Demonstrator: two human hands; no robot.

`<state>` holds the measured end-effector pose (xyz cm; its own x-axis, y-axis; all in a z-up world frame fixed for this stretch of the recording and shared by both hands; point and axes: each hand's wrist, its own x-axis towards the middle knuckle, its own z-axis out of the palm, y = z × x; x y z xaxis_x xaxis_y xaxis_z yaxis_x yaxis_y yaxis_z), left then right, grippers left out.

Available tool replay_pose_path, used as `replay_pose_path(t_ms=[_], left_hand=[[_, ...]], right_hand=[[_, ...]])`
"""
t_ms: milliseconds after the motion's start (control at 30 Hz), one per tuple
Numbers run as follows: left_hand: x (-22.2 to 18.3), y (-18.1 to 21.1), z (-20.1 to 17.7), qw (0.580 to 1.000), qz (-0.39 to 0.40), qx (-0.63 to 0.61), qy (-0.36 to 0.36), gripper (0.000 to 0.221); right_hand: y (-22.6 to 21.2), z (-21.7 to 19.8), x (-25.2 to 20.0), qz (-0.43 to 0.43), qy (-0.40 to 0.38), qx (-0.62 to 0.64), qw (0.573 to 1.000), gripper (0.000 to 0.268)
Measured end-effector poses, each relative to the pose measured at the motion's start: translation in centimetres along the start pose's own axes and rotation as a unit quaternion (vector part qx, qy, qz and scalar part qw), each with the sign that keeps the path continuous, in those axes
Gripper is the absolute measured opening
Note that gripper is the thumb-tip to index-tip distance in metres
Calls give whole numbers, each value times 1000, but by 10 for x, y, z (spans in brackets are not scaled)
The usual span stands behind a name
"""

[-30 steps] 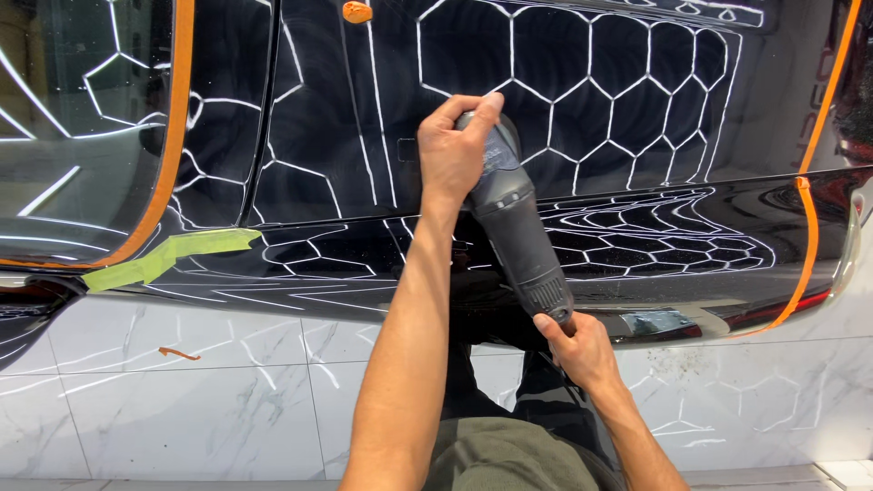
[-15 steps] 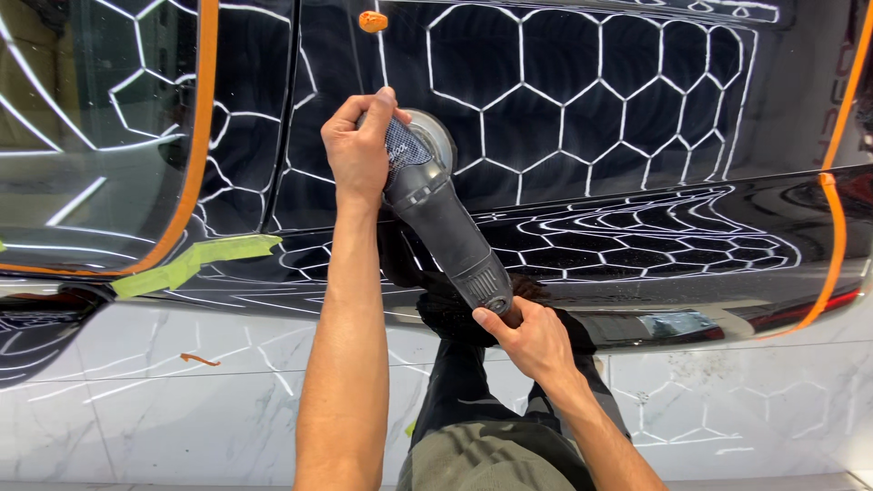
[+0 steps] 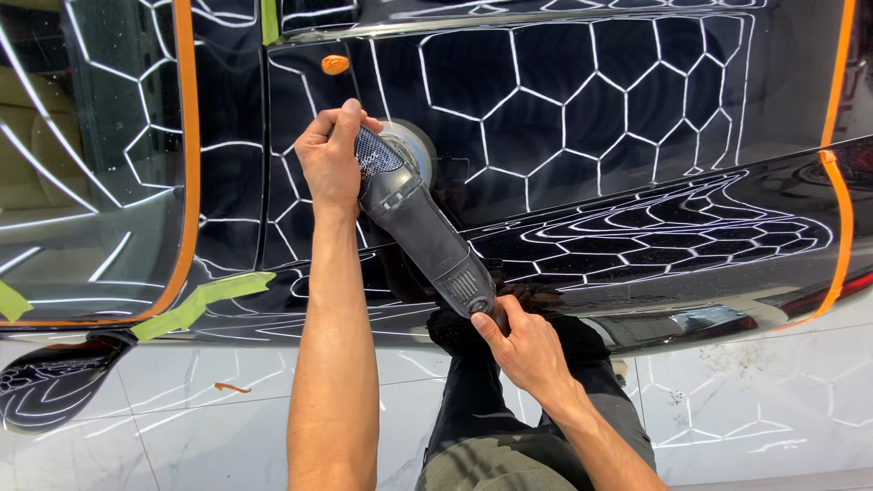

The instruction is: The person uses a handheld electric polisher to buff the hood of a black car. The car's hood is marked with a white hexagonal grid pattern and bordered with orange and green tape. The person moves the polisher systematically across the surface, covering different sections of the hood.

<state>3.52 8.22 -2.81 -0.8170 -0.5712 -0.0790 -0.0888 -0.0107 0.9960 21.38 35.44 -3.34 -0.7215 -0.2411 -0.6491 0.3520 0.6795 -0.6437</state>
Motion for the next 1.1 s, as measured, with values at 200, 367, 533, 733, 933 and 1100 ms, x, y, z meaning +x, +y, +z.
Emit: replay_pose_path(t_ms=[200, 367, 533, 733, 933, 1100], left_hand=[[-13, 10, 48, 999, -6, 27, -26, 19], [-17, 0, 92, 999, -14, 30, -41, 17], [-20, 6, 128, 993, -73, -4, -95, 27], [-28, -12, 180, 990, -76, 31, -118, 26], [-34, -17, 226, 986, -73, 56, -137, 27], [-42, -17, 257, 977, -104, 73, -172, 30]], right_hand=[[16, -25, -1, 31, 13, -7, 999, 52], [36, -47, -2, 46, 26, -5, 999, 48], [44, -70, -2, 92, 13, 8, 996, 50], [68, -92, -5, 110, 48, 32, 992, 50], [99, -106, -1, 141, 84, 48, 985, 44], [106, -120, -2, 166, 107, 88, 976, 55]])
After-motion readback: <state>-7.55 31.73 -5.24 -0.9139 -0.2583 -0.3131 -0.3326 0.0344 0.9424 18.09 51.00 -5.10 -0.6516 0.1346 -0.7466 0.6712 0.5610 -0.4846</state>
